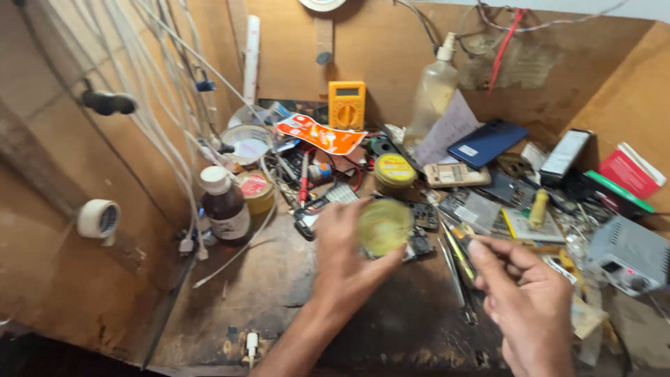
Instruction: The person works on a small blue circuit board on a cluttered workbench. They use a small brush to apply a substance from a jar onto the board, then use a purple-handled tool to manipulate components on the board.
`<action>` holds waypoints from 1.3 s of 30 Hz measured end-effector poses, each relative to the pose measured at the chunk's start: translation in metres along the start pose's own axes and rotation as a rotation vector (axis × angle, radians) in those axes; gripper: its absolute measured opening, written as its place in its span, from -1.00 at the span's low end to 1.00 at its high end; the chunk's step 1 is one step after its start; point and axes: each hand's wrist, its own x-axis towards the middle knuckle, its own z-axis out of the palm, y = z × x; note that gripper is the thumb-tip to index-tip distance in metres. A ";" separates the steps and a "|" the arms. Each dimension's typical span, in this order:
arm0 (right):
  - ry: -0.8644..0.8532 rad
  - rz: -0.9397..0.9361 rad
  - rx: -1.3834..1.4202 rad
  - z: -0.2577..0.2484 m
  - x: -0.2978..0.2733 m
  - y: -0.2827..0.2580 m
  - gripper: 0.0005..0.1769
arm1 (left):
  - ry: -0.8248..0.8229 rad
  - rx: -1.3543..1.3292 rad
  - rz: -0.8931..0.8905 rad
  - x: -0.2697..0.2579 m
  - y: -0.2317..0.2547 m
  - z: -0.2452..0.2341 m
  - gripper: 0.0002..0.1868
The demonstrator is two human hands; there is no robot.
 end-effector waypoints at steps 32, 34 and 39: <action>0.010 0.163 0.078 -0.046 0.014 0.000 -0.68 | -0.124 0.331 -0.139 0.098 -0.044 0.120 -0.13; -0.042 0.190 0.105 -0.048 0.016 -0.005 -0.65 | -0.127 0.314 -0.121 0.097 -0.044 0.110 -0.12; -0.103 0.321 0.101 -0.045 0.019 -0.013 -0.59 | 0.048 0.093 -0.009 0.079 -0.034 0.071 -0.16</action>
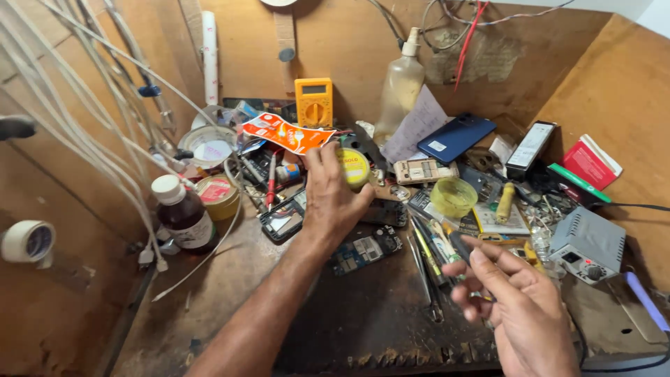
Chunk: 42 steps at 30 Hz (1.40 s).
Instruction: The person works on a small blue circuit board on a cluttered workbench. They use a small brush to apply a substance from a jar onto the board, then use a purple-handled tool to manipulate components on the board.
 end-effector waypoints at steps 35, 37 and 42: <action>0.135 -0.460 -1.171 0.076 0.123 -0.033 0.10 | -0.043 -0.351 -0.033 -0.070 0.011 -0.070 0.11; 0.189 -0.621 -1.299 0.077 0.143 -0.030 0.16 | 0.005 -0.293 0.014 -0.069 0.011 -0.072 0.01; 0.224 -0.605 -1.407 0.082 0.175 -0.018 0.11 | -0.015 -0.423 -0.137 -0.066 0.009 -0.075 -0.16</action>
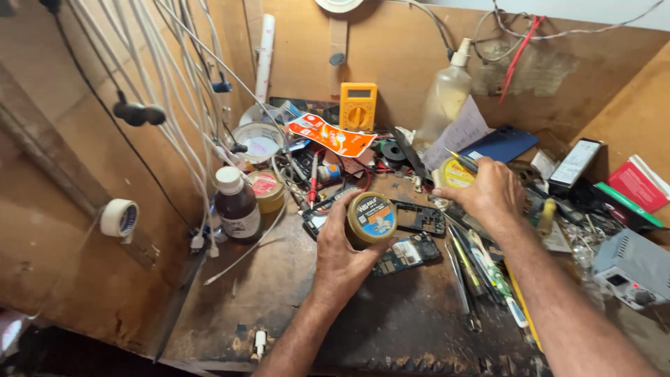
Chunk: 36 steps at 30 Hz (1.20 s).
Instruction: The person works on a small blue circuit board on a cluttered workbench. They use a small brush to apply a substance from a jar onto the board, then use a purple-handled tool to manipulate components on the board.
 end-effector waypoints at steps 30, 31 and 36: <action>-0.236 -0.161 0.769 -0.046 -0.059 -0.026 -0.39 | -0.023 -0.038 -0.035 -0.002 -0.003 0.001 -0.18; -0.260 -0.018 0.627 -0.051 -0.044 -0.009 -0.39 | -0.021 -0.043 -0.019 -0.003 -0.002 0.000 -0.16; -0.230 0.177 0.058 -0.048 -0.007 0.067 -0.15 | -0.032 -0.069 -0.045 0.001 -0.003 0.002 -0.14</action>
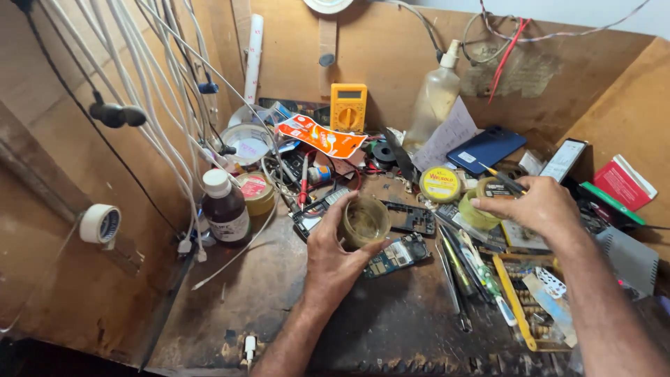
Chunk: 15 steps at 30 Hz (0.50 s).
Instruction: The person works on a small blue circuit board on a cluttered workbench. They use a small brush to apply a substance from a jar onto the board, then use a purple-handled tool to manipulate components on the board.
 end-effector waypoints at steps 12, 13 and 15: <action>0.025 -0.144 0.347 0.002 -0.035 -0.027 -0.40 | 0.006 0.032 0.006 0.000 -0.002 -0.001 -0.15; 0.034 -0.240 0.462 0.003 -0.050 -0.036 -0.45 | 0.007 0.025 0.009 0.000 -0.003 0.000 -0.16; 0.065 -0.440 0.565 0.004 -0.079 -0.053 -0.55 | 0.011 0.023 -0.023 0.000 -0.004 0.001 -0.16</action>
